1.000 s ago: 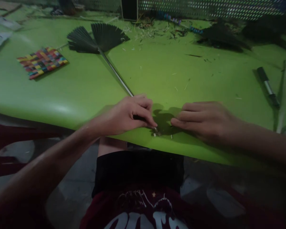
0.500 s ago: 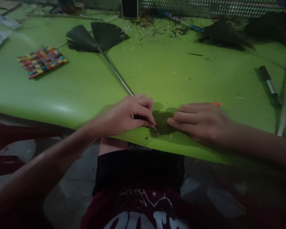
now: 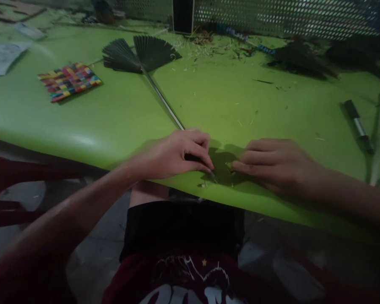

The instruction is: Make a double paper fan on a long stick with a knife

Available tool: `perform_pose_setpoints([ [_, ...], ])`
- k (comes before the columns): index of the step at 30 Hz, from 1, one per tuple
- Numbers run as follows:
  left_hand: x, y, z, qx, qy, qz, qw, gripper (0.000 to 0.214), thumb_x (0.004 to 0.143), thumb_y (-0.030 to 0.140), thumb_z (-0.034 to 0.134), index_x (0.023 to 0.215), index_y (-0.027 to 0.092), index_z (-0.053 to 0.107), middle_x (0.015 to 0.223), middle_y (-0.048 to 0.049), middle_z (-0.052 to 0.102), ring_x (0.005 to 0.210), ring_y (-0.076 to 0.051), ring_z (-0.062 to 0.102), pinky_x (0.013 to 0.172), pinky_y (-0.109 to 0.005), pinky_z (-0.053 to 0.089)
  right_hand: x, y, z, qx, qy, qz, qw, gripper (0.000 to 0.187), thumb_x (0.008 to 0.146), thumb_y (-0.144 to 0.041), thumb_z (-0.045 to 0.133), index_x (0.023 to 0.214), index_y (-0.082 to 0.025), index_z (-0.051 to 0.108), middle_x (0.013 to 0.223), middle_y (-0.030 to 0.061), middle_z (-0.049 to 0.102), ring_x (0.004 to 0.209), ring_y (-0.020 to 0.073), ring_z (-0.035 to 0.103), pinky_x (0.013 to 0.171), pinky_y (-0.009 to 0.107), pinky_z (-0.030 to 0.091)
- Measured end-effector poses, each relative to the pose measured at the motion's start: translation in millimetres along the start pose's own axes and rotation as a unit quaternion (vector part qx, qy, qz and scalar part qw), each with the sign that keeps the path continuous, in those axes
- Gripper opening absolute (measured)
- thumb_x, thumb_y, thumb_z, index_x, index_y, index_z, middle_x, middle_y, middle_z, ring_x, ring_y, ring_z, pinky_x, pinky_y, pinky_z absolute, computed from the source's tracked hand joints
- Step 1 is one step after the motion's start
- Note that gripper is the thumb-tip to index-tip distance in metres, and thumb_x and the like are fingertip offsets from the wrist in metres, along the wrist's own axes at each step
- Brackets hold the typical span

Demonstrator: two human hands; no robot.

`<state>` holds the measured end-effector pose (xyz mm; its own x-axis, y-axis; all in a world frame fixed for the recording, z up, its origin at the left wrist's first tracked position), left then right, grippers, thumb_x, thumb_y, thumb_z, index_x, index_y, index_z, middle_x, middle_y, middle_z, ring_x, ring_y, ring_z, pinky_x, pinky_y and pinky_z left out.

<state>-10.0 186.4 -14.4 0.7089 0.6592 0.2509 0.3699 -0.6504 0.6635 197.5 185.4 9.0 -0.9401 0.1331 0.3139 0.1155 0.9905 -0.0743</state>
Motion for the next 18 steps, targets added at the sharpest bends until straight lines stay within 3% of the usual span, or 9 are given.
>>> perform_pose_setpoints([
  [6, 0, 1, 0.0, -0.001, 0.007, 0.012, 1.000, 0.014, 0.091, 0.027, 0.066, 0.087, 0.022, 0.078, 0.085, -0.0050, 0.065, 0.085, -0.017, 0.059, 0.078, -0.031, 0.045, 8, -9, 8, -0.039, 0.020, -0.005, 0.999, 0.013, 0.096, -0.013, 0.054, 0.104, -0.012, 0.064, 0.082, 0.0029, 0.068, 0.074, 0.0158, 0.053, 0.060, 0.031, 0.039],
  [13, -1, -2, -1.5, -0.028, -0.001, 0.002, 1.000, 0.014, 0.090, 0.025, 0.066, 0.086, 0.023, 0.079, 0.082, -0.0048, 0.065, 0.082, -0.017, 0.059, 0.075, -0.031, 0.046, 13, -14, 7, -0.086, -0.014, -0.005, 0.996, 0.014, 0.098, -0.013, 0.051, 0.100, -0.013, 0.065, 0.081, 0.0032, 0.068, 0.073, 0.0159, 0.055, 0.059, 0.031, 0.038],
  [18, -2, -4, -2.2, -0.050, 0.003, 0.008, 0.999, 0.012, 0.088, 0.028, 0.069, 0.087, 0.023, 0.080, 0.079, -0.0046, 0.065, 0.080, -0.017, 0.059, 0.073, -0.031, 0.047, 8, -10, 1, -0.064, -0.034, 0.009, 0.997, 0.023, 0.102, -0.016, 0.042, 0.107, -0.013, 0.064, 0.088, 0.0053, 0.070, 0.075, 0.0163, 0.056, 0.061, 0.031, 0.039],
])
Point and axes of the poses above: each hand's wrist, its own x-axis towards the middle knuckle, its own z-axis out of the palm, y = z × x, the point moved 4 cm from there along x, towards the middle knuckle
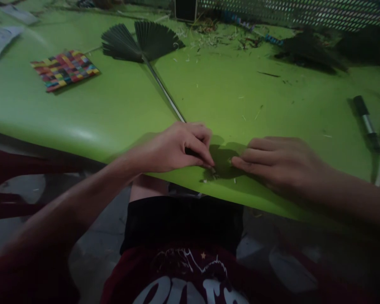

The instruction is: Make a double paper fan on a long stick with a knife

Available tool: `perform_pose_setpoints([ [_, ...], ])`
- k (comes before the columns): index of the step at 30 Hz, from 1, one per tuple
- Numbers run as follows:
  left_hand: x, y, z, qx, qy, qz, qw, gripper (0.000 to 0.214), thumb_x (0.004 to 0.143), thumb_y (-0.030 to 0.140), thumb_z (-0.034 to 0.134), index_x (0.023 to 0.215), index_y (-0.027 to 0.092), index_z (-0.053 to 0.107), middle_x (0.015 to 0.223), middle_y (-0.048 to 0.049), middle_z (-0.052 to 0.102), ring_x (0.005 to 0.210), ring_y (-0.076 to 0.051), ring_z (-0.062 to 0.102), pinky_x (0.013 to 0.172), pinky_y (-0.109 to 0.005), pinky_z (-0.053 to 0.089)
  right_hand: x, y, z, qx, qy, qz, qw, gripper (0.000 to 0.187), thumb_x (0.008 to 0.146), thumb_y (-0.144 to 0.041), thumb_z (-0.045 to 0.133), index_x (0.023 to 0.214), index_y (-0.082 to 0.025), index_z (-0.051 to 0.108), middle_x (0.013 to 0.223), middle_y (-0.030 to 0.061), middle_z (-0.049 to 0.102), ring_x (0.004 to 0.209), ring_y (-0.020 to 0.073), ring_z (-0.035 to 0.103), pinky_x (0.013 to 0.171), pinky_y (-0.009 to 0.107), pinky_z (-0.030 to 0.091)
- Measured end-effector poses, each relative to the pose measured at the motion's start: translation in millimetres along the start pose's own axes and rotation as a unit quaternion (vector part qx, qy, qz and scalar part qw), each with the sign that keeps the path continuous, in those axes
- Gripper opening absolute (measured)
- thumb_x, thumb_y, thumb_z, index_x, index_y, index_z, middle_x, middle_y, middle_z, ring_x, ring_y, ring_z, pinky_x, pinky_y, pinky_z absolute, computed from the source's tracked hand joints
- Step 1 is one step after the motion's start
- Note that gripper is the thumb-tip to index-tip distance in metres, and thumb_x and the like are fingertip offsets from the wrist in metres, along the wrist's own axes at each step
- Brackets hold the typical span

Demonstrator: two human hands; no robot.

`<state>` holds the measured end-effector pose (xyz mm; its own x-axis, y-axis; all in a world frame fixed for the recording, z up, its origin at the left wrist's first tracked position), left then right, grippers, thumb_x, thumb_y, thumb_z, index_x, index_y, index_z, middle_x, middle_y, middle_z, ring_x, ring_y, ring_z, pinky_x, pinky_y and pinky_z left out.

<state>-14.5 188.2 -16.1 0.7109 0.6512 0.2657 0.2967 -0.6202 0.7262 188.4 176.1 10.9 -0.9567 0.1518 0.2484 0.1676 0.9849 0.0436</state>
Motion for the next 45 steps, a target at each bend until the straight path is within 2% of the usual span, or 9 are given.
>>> perform_pose_setpoints([
  [9, 1, -2, 0.4, -0.018, 0.000, 0.010, 1.000, 0.011, 0.087, 0.028, 0.071, 0.089, 0.022, 0.081, 0.080, -0.0049, 0.067, 0.079, -0.016, 0.060, 0.073, -0.029, 0.048, -4, 8, -2, 0.025, -0.001, 0.004, 1.000, 0.028, 0.103, -0.017, 0.039, 0.106, -0.016, 0.067, 0.083, 0.0036, 0.068, 0.067, 0.0143, 0.054, 0.057, 0.030, 0.037],
  [15, -1, -2, -0.5, -0.022, -0.015, 0.009, 1.000, 0.012, 0.088, 0.029, 0.069, 0.090, 0.023, 0.080, 0.078, -0.0041, 0.065, 0.079, -0.016, 0.059, 0.073, -0.029, 0.047, -15, 19, -1, 0.027, 0.006, 0.019, 0.999, 0.029, 0.102, -0.015, 0.040, 0.111, -0.013, 0.067, 0.089, 0.0074, 0.070, 0.074, 0.0171, 0.060, 0.060, 0.032, 0.044],
  [20, -2, -1, -0.9, 0.010, -0.014, 0.008, 1.000, 0.013, 0.090, 0.029, 0.068, 0.090, 0.024, 0.079, 0.081, -0.0035, 0.063, 0.079, -0.015, 0.059, 0.071, -0.028, 0.046, -22, 22, 3, -0.010, 0.037, 0.007, 0.999, 0.017, 0.095, -0.014, 0.055, 0.107, -0.012, 0.067, 0.088, 0.0060, 0.071, 0.079, 0.0194, 0.061, 0.063, 0.033, 0.047],
  [26, 0, 4, 1.2, 0.042, -0.040, 0.029, 0.998, 0.016, 0.092, 0.027, 0.065, 0.104, 0.024, 0.076, 0.096, -0.0062, 0.065, 0.094, -0.017, 0.060, 0.084, -0.029, 0.047, -22, 21, 0, -0.006, 0.043, 0.015, 0.999, 0.020, 0.095, -0.017, 0.052, 0.108, -0.018, 0.067, 0.088, 0.0056, 0.070, 0.080, 0.0178, 0.061, 0.064, 0.031, 0.046],
  [29, -1, 5, 2.5, 0.072, -0.051, 0.044, 0.995, 0.019, 0.094, 0.026, 0.061, 0.109, 0.023, 0.073, 0.106, -0.0083, 0.063, 0.105, -0.019, 0.057, 0.094, -0.033, 0.045, -24, 23, -7, -0.004, 0.052, 0.058, 0.997, 0.020, 0.095, -0.017, 0.052, 0.105, -0.020, 0.069, 0.085, 0.0051, 0.070, 0.073, 0.0155, 0.061, 0.062, 0.030, 0.045],
  [32, -1, 7, 3.2, 0.088, -0.043, 0.056, 0.994, 0.019, 0.097, 0.026, 0.057, 0.102, 0.022, 0.074, 0.107, -0.0090, 0.062, 0.107, -0.020, 0.055, 0.095, -0.033, 0.044, -28, 30, -13, -0.024, 0.074, 0.129, 0.989, 0.019, 0.094, -0.021, 0.054, 0.104, -0.023, 0.070, 0.086, 0.0042, 0.071, 0.074, 0.0151, 0.062, 0.062, 0.029, 0.046],
  [38, 14, 9, 8.9, 0.184, -0.040, 0.038, 0.981, 0.023, 0.101, 0.028, 0.048, 0.104, 0.018, 0.068, 0.109, -0.0081, 0.065, 0.103, -0.020, 0.057, 0.094, -0.037, 0.041, -36, 50, -29, -0.109, 0.095, 0.274, 0.951, 0.025, 0.096, -0.030, 0.051, 0.104, -0.020, 0.073, 0.094, 0.0061, 0.073, 0.082, 0.0197, 0.067, 0.068, 0.031, 0.049],
  [41, 30, 7, 12.3, 0.201, -0.056, 0.018, 0.978, 0.019, 0.100, 0.025, 0.049, 0.103, 0.014, 0.065, 0.104, -0.0091, 0.065, 0.094, -0.020, 0.057, 0.089, -0.036, 0.043, -50, 51, -39, -0.134, 0.071, 0.351, 0.924, 0.031, 0.096, -0.034, 0.049, 0.107, -0.017, 0.072, 0.098, 0.0081, 0.073, 0.085, 0.0238, 0.067, 0.068, 0.034, 0.048],
  [45, 41, 9, 16.8, 0.182, -0.078, 0.061, 0.978, 0.021, 0.100, 0.022, 0.046, 0.108, 0.013, 0.063, 0.106, -0.0126, 0.061, 0.098, -0.022, 0.055, 0.088, -0.036, 0.045, -76, 36, -35, -0.107, 0.029, 0.430, 0.896, 0.032, 0.093, -0.035, 0.050, 0.110, -0.017, 0.071, 0.100, 0.0095, 0.071, 0.086, 0.0256, 0.066, 0.071, 0.036, 0.047],
])
Point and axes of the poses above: each hand's wrist, its own x-axis towards the middle knuckle, its own z-axis out of the palm, y = z × x, the point moved 4 cm from there along x, towards the middle knuckle
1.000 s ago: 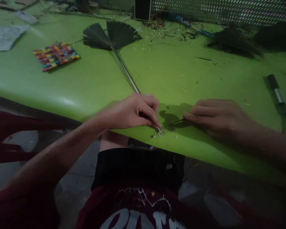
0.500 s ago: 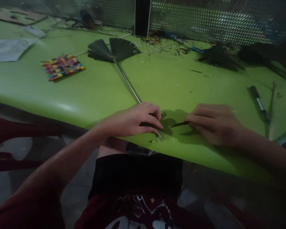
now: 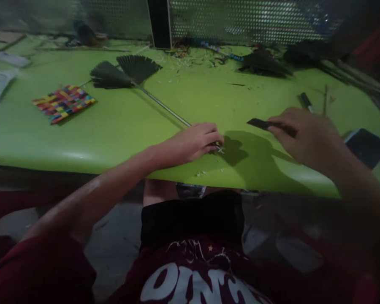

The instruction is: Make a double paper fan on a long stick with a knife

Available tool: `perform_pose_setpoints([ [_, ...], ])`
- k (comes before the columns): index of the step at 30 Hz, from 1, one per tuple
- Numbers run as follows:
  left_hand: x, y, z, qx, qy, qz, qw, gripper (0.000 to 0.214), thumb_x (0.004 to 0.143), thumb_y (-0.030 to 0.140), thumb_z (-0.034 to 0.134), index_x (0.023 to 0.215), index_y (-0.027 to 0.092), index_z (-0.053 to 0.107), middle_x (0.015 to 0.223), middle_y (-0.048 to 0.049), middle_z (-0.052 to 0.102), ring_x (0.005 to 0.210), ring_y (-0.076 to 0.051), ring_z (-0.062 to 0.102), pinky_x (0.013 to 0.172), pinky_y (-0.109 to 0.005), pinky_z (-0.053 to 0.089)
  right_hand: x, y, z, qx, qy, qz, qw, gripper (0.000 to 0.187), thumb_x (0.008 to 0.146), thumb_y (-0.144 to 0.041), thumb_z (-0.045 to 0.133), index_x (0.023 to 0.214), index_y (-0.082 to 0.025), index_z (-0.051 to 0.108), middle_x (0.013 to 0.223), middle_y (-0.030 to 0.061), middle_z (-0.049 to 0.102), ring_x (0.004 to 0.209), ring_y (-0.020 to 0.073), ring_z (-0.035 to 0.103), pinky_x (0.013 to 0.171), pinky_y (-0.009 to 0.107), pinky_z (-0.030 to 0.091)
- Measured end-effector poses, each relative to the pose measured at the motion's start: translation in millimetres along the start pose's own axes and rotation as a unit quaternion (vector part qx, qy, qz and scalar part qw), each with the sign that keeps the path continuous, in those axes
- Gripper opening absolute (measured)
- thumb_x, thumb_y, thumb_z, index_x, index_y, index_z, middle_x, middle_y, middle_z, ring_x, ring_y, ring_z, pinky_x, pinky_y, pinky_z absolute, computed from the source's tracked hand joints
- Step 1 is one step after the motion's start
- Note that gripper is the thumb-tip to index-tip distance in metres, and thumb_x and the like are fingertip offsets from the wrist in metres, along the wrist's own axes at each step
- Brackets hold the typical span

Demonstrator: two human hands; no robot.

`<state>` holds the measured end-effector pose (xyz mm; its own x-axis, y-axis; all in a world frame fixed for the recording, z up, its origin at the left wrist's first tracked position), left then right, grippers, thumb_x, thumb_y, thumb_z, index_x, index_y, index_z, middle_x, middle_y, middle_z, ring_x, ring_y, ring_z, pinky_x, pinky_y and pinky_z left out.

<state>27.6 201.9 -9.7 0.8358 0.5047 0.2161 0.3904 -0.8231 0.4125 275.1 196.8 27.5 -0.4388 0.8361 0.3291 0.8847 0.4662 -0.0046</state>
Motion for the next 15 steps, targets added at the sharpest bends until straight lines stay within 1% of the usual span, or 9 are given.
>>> perform_pose_setpoints([
  [2, 0, 0, 1.1, -0.004, -0.002, 0.015, 1.000, 0.024, 0.101, 0.023, 0.044, 0.111, 0.013, 0.063, 0.107, -0.0131, 0.060, 0.099, -0.023, 0.055, 0.089, -0.037, 0.045, -13, 2, 8, 0.000, -0.016, 0.046, 0.999, 0.033, 0.093, -0.033, 0.049, 0.115, -0.019, 0.069, 0.103, 0.0095, 0.070, 0.089, 0.0256, 0.065, 0.072, 0.036, 0.046],
  [3, 0, -1, 1.7, -0.003, -0.001, 0.021, 1.000, 0.025, 0.101, 0.024, 0.044, 0.111, 0.013, 0.064, 0.106, -0.0131, 0.060, 0.099, -0.023, 0.056, 0.088, -0.036, 0.045, -18, 3, 12, -0.012, -0.012, 0.072, 0.997, 0.033, 0.093, -0.032, 0.048, 0.117, -0.020, 0.068, 0.106, 0.0095, 0.070, 0.091, 0.0257, 0.064, 0.071, 0.036, 0.045],
  [5, -1, -4, 2.9, 0.005, 0.002, 0.032, 0.999, 0.027, 0.101, 0.026, 0.044, 0.110, 0.012, 0.065, 0.105, -0.0135, 0.060, 0.097, -0.023, 0.056, 0.087, -0.036, 0.045, -23, 4, 18, -0.047, 0.015, 0.112, 0.992, 0.033, 0.094, -0.029, 0.047, 0.117, -0.019, 0.068, 0.109, 0.0105, 0.069, 0.093, 0.0262, 0.064, 0.069, 0.035, 0.044],
  [6, 0, -5, 3.7, 0.011, 0.005, 0.039, 0.999, 0.028, 0.101, 0.027, 0.044, 0.110, 0.011, 0.066, 0.104, -0.0138, 0.060, 0.096, -0.023, 0.056, 0.086, -0.036, 0.045, -24, 4, 20, -0.064, 0.032, 0.121, 0.990, 0.032, 0.095, -0.028, 0.046, 0.115, -0.018, 0.068, 0.108, 0.0114, 0.069, 0.094, 0.0268, 0.063, 0.070, 0.036, 0.044],
  [8, 1, -9, 5.0, 0.022, 0.008, 0.057, 0.998, 0.030, 0.101, 0.028, 0.044, 0.109, 0.010, 0.067, 0.102, -0.0142, 0.060, 0.095, -0.023, 0.056, 0.084, -0.036, 0.046, -24, 4, 24, -0.087, 0.052, 0.119, 0.988, 0.030, 0.095, -0.027, 0.046, 0.111, -0.016, 0.069, 0.104, 0.0129, 0.069, 0.096, 0.0279, 0.061, 0.074, 0.038, 0.044],
  [11, 5, -14, 5.3, 0.034, 0.018, 0.075, 0.996, 0.030, 0.100, 0.029, 0.045, 0.109, 0.010, 0.067, 0.101, -0.0138, 0.060, 0.093, -0.022, 0.056, 0.082, -0.035, 0.047, -24, 2, 26, -0.114, 0.063, 0.102, 0.986, 0.028, 0.096, -0.026, 0.044, 0.107, -0.017, 0.069, 0.102, 0.0125, 0.069, 0.099, 0.0288, 0.059, 0.082, 0.042, 0.043],
  [13, 9, -15, 4.4, 0.050, 0.022, 0.078, 0.995, 0.029, 0.099, 0.028, 0.046, 0.108, 0.009, 0.067, 0.099, -0.0131, 0.061, 0.090, -0.022, 0.056, 0.077, -0.034, 0.046, -26, 2, 26, -0.135, 0.070, 0.102, 0.983, 0.028, 0.097, -0.027, 0.044, 0.106, -0.018, 0.069, 0.102, 0.0119, 0.068, 0.098, 0.0284, 0.058, 0.082, 0.043, 0.043],
  [15, 13, -16, 3.3, 0.072, 0.014, 0.078, 0.994, 0.027, 0.098, 0.026, 0.048, 0.106, 0.009, 0.067, 0.097, -0.0126, 0.061, 0.086, -0.021, 0.056, 0.074, -0.032, 0.045, -27, 3, 26, -0.145, 0.072, 0.110, 0.981, 0.028, 0.096, -0.029, 0.044, 0.106, -0.018, 0.068, 0.100, 0.0119, 0.068, 0.095, 0.0277, 0.058, 0.082, 0.043, 0.043],
])
Point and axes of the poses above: each hand's wrist, its own x-axis towards the middle knuckle, its own z-axis out of the palm, y = z × x, the point moved 4 cm from there along x, towards the middle knuckle
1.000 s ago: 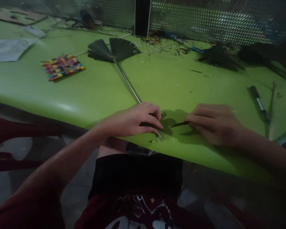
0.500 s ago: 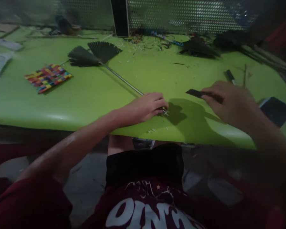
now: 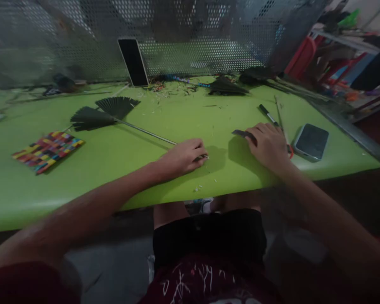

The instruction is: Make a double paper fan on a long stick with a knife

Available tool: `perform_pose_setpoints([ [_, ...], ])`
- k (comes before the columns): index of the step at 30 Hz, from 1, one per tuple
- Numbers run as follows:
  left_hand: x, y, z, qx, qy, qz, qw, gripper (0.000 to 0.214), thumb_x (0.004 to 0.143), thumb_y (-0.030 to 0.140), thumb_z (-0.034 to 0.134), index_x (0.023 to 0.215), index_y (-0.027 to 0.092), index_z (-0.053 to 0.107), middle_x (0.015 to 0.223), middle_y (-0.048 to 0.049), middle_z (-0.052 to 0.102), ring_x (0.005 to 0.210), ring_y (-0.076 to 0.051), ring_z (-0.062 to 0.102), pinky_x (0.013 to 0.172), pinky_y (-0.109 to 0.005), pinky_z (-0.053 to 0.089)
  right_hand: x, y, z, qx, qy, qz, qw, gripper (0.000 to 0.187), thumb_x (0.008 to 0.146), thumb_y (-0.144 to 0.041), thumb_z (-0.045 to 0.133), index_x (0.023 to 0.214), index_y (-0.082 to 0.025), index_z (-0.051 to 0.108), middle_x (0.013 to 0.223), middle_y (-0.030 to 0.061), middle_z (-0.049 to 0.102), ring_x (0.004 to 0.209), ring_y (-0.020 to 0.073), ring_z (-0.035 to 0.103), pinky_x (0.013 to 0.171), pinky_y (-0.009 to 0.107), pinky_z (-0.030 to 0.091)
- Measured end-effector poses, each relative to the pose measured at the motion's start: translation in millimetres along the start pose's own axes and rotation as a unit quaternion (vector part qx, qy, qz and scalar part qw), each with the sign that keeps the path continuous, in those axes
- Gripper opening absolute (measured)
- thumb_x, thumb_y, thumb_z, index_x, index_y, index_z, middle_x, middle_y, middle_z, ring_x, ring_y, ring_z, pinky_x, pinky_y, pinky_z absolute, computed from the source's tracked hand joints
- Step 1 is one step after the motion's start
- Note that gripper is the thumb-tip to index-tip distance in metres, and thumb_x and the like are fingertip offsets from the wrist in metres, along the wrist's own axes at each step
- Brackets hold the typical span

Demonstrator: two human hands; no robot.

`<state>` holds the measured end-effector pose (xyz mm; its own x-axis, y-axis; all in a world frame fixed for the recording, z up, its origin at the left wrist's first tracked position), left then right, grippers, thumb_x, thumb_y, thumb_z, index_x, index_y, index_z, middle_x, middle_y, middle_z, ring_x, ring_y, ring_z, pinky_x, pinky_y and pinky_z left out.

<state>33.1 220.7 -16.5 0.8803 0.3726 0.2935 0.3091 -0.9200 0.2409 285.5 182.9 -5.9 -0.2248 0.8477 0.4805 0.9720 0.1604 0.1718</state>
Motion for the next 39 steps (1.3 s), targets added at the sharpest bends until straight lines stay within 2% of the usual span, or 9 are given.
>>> perform_pose_setpoints([
  [5, 5, -7, -1.6, 0.010, -0.059, 0.039, 0.997, 0.030, 0.101, 0.028, 0.042, 0.109, 0.010, 0.065, 0.098, -0.0121, 0.061, 0.083, -0.019, 0.058, 0.070, -0.029, 0.044, -2, 6, 8, 0.032, -0.026, 0.005, 0.999, 0.027, 0.096, -0.030, 0.047, 0.107, -0.017, 0.067, 0.103, 0.0127, 0.066, 0.097, 0.0269, 0.056, 0.084, 0.042, 0.044],
  [8, 2, -14, -5.8, -0.067, -0.047, 0.055, 0.995, 0.028, 0.101, 0.032, 0.046, 0.116, 0.014, 0.062, 0.099, -0.0103, 0.063, 0.085, -0.017, 0.060, 0.073, -0.028, 0.046, -1, 9, 10, 0.067, -0.029, 0.001, 0.997, 0.028, 0.097, -0.029, 0.046, 0.107, -0.014, 0.067, 0.100, 0.0142, 0.065, 0.098, 0.0271, 0.055, 0.086, 0.044, 0.046],
  [10, 0, -17, -8.2, -0.109, -0.028, 0.066, 0.991, 0.023, 0.100, 0.031, 0.050, 0.110, 0.014, 0.063, 0.096, -0.0087, 0.064, 0.085, -0.016, 0.060, 0.073, -0.027, 0.046, 1, 8, 7, 0.085, -0.016, -0.008, 0.996, 0.028, 0.098, -0.028, 0.044, 0.109, -0.013, 0.065, 0.099, 0.0143, 0.064, 0.098, 0.0266, 0.056, 0.087, 0.043, 0.047],
  [13, -2, -16, -9.9, -0.086, -0.020, 0.088, 0.992, 0.021, 0.100, 0.028, 0.050, 0.100, 0.013, 0.066, 0.093, -0.0086, 0.065, 0.083, -0.016, 0.060, 0.072, -0.027, 0.047, 6, 3, -3, 0.100, 0.012, -0.027, 0.995, 0.027, 0.100, -0.030, 0.044, 0.113, -0.016, 0.062, 0.104, 0.0129, 0.064, 0.095, 0.0238, 0.059, 0.080, 0.038, 0.049],
  [19, -4, -9, -17.9, 0.026, -0.045, 0.128, 0.990, 0.028, 0.102, 0.020, 0.041, 0.110, 0.012, 0.066, 0.097, -0.0117, 0.069, 0.088, -0.020, 0.060, 0.076, -0.030, 0.048, 20, -16, -30, 0.199, 0.010, -0.118, 0.973, 0.017, 0.098, -0.032, 0.052, 0.106, -0.022, 0.063, 0.099, 0.0073, 0.068, 0.087, 0.0194, 0.063, 0.077, 0.033, 0.049],
  [24, -10, -5, -24.5, -0.021, -0.068, 0.136, 0.988, 0.029, 0.098, 0.011, 0.041, 0.105, 0.018, 0.068, 0.101, -0.0101, 0.070, 0.096, -0.021, 0.058, 0.087, -0.033, 0.047, 23, -38, -44, 0.269, -0.081, -0.228, 0.932, 0.021, 0.100, -0.031, 0.050, 0.107, -0.023, 0.067, 0.094, 0.0052, 0.069, 0.087, 0.0182, 0.063, 0.077, 0.031, 0.047],
  [28, -5, -6, -25.6, -0.086, -0.078, 0.134, 0.984, 0.022, 0.097, 0.018, 0.047, 0.096, 0.022, 0.069, 0.100, -0.0090, 0.069, 0.098, -0.021, 0.055, 0.087, -0.035, 0.046, 21, -60, -36, 0.272, -0.140, -0.322, 0.896, 0.029, 0.101, -0.021, 0.041, 0.112, -0.022, 0.067, 0.102, 0.0067, 0.070, 0.091, 0.0185, 0.061, 0.080, 0.033, 0.045],
  [34, 12, -12, -22.2, -0.172, -0.087, 0.107, 0.975, 0.017, 0.094, 0.021, 0.053, 0.086, 0.026, 0.068, 0.095, -0.0056, 0.066, 0.097, -0.022, 0.054, 0.087, -0.033, 0.044, 18, -68, -16, 0.238, -0.078, -0.374, 0.893, 0.033, 0.097, -0.013, 0.039, 0.116, -0.019, 0.066, 0.100, 0.0090, 0.070, 0.090, 0.0202, 0.059, 0.077, 0.035, 0.045],
  [39, 12, -14, -14.8, -0.154, -0.078, 0.085, 0.981, 0.023, 0.094, 0.013, 0.046, 0.091, 0.023, 0.067, 0.098, -0.0067, 0.065, 0.098, -0.022, 0.055, 0.085, -0.034, 0.044, 18, -65, -9, 0.219, -0.067, -0.376, 0.898, 0.032, 0.099, -0.015, 0.037, 0.112, -0.018, 0.067, 0.097, 0.0086, 0.070, 0.088, 0.0206, 0.059, 0.076, 0.036, 0.047],
])
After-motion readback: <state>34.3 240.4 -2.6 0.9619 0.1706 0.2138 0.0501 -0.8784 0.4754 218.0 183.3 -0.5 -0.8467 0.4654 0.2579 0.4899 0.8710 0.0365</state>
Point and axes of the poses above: each hand's wrist, its own x-axis towards the middle knuckle, its own z-axis out of the palm, y = z × x, the point moved 4 cm from there along x, towards the middle knuckle
